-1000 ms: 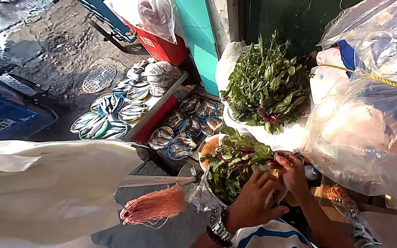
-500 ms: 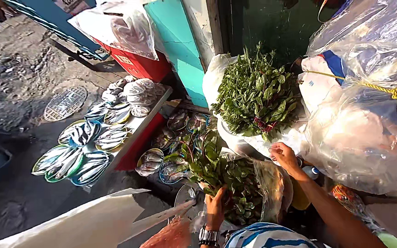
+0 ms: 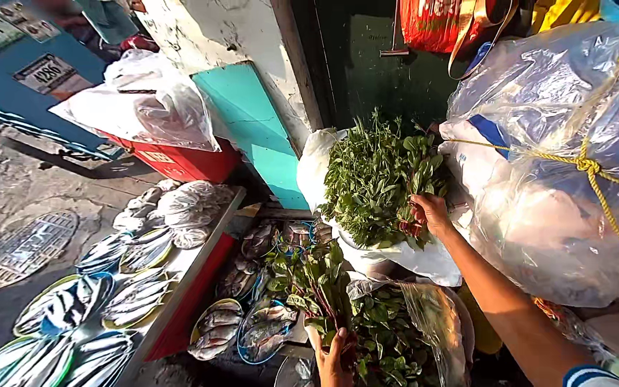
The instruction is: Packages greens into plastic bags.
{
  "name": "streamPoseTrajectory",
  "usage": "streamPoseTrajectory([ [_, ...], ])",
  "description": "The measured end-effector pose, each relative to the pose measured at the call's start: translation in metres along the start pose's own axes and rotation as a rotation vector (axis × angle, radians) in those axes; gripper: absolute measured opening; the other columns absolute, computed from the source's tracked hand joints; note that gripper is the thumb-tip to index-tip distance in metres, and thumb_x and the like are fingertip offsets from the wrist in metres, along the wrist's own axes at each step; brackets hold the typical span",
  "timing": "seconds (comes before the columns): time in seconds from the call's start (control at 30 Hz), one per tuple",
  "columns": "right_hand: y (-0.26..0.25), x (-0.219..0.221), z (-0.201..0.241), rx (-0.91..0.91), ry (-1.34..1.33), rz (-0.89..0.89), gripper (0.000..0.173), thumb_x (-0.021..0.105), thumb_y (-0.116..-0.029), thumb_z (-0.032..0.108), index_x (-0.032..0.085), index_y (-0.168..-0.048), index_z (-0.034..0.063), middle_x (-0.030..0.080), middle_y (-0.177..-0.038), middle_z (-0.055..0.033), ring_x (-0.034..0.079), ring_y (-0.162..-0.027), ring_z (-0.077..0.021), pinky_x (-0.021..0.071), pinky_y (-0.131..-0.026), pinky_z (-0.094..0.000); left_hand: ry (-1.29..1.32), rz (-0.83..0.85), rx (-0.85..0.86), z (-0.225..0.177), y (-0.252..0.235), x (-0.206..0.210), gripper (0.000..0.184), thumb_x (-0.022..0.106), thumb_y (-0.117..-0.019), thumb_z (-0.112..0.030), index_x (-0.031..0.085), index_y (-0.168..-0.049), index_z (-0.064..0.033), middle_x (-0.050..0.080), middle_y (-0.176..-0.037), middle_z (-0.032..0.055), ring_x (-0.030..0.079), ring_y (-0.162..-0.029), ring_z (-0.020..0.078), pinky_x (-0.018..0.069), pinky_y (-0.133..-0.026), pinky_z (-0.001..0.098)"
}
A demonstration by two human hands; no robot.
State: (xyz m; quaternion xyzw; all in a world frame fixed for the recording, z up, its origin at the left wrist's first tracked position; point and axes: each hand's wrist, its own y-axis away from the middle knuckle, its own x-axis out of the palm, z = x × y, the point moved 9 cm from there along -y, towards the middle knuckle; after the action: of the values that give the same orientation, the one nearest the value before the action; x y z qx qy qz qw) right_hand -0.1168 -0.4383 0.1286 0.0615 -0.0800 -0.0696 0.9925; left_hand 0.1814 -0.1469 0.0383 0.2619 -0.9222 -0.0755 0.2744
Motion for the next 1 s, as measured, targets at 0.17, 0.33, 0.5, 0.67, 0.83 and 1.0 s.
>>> streamPoseTrajectory([
  [0.17, 0.049, -0.014, 0.043, -0.208, 0.03, 0.109, 0.013, 0.061, -0.0966, 0.01, 0.06, -0.101, -0.0019, 0.067, -0.07, -0.0041, 0.061, -0.05, -0.0097, 0.0524, -0.046, -0.0231, 0.078, 0.125, -0.021, 0.0, -0.048, 0.063, 0.079, 0.074, -0.079, -0.008, 0.03, -0.144, -0.0063, 0.069, -0.1, 0.0154, 0.073, -0.078, 0.0247, 0.0639, -0.064, 0.0392],
  [0.33, 0.123, 0.0, 0.04, -0.308, 0.155, 0.232, 0.03, 0.068, -0.0892, 0.012, 0.06, -0.114, -0.0037, 0.069, -0.078, 0.0005, 0.062, -0.055, -0.0057, 0.0545, -0.05, -0.0227, 0.035, 0.239, -0.037, 0.009, -0.075, 0.136, 0.086, 0.075, -0.078, -0.007, 0.024, -0.147, -0.0076, 0.064, -0.094, 0.0126, 0.068, -0.07, 0.0195, 0.0602, -0.06, 0.0348],
  [0.5, 0.176, 0.022, -0.015, -0.328, 0.714, 0.373, 0.053, 0.075, -0.0867, 0.031, 0.063, -0.12, -0.0085, 0.074, -0.089, -0.0149, 0.073, -0.08, -0.0231, 0.0609, -0.076, -0.0433, -0.052, 0.365, -0.039, 0.046, -0.06, 0.156, 0.156, 0.082, -0.0489, -0.083, 0.002, -0.157, -0.0037, 0.052, -0.141, 0.0124, 0.061, -0.12, 0.0145, 0.0575, -0.095, 0.036],
  [0.67, 0.209, 0.048, -0.059, -0.03, 1.173, 0.648, 0.068, 0.069, -0.092, 0.039, 0.053, -0.135, -0.0113, 0.071, -0.101, -0.0285, 0.07, -0.098, -0.0457, 0.0528, -0.089, -0.0608, -0.06, 0.223, -0.203, 0.071, -0.026, 0.124, 0.109, 0.086, -0.0607, -0.065, 0.042, -0.134, 0.0022, 0.069, -0.107, 0.0037, 0.067, -0.096, 0.0054, 0.0574, -0.089, 0.0277],
  [0.83, 0.181, 0.045, -0.082, 0.153, 0.693, 0.766, 0.059, 0.072, -0.0952, 0.041, 0.059, -0.128, -0.0061, 0.068, -0.087, -0.0148, 0.066, -0.068, -0.0211, 0.0587, -0.069, -0.0392, -0.027, 0.145, -0.206, 0.056, -0.031, 0.084, 0.056, 0.079, -0.0729, -0.038, 0.056, -0.113, -0.0055, 0.071, -0.08, 0.002, 0.07, -0.07, 0.0098, 0.0604, -0.064, 0.0289],
  [1.0, 0.053, -0.044, -0.096, 0.219, 0.63, -0.07, 0.081, 0.072, -0.0946, 0.043, 0.039, -0.149, -0.0077, 0.058, -0.132, -0.0328, 0.063, -0.116, -0.043, 0.0527, -0.098, -0.0579, -0.031, 0.137, -0.212, 0.036, -0.018, 0.036, 0.065, 0.087, -0.0679, -0.044, 0.059, -0.113, -0.0061, 0.072, -0.082, 0.0037, 0.07, -0.07, 0.0121, 0.0604, -0.064, 0.0299],
])
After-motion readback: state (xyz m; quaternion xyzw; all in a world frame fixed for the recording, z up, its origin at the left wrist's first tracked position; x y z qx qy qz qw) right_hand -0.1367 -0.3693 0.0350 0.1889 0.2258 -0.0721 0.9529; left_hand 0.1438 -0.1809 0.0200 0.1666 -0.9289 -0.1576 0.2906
